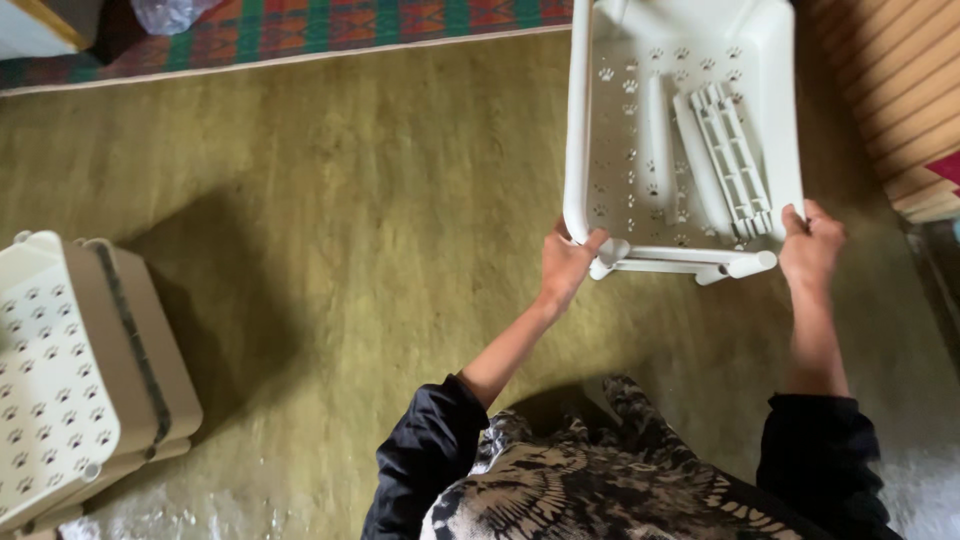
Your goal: The person assembles a white plastic storage rack by inserting vertical support poles into the corner holes of two perforated trays. They align the trays and secure the poles to form a two-tiered unit, then repeat the process with additional trays and poles to build a taller rack.
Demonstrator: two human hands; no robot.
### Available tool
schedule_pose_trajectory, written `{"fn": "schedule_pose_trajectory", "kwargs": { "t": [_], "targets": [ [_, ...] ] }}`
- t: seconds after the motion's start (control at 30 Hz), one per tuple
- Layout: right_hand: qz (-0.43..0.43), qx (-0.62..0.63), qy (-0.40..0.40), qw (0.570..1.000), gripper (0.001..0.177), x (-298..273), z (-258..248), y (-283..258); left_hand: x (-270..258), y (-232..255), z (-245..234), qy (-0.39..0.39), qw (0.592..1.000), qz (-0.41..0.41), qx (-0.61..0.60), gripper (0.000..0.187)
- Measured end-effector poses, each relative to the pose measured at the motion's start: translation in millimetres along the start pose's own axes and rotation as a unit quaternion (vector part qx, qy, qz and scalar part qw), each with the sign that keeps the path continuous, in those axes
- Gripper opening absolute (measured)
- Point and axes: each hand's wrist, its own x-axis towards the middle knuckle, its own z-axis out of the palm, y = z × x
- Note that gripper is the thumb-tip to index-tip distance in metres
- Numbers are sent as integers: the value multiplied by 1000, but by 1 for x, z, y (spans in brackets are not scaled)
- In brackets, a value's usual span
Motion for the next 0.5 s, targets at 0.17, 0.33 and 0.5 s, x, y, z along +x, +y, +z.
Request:
{"fn": "schedule_pose_trajectory", "kwargs": {
  "t": [0.17, 0.33, 0.5],
  "targets": [
    [7, 11, -4, 1000, 12, -5, 15, 1, 12, -18, 4, 4, 998, -21, 61, 61],
    [34, -25, -4, 999, 15, -3, 29, 6, 18, -31, 4, 0, 990, -60, 125, 66],
    [38, -2, -3, 999, 12, 8, 30, 11, 25, -50, 9, 3, 970, 15, 242, 61]
  ]
}}
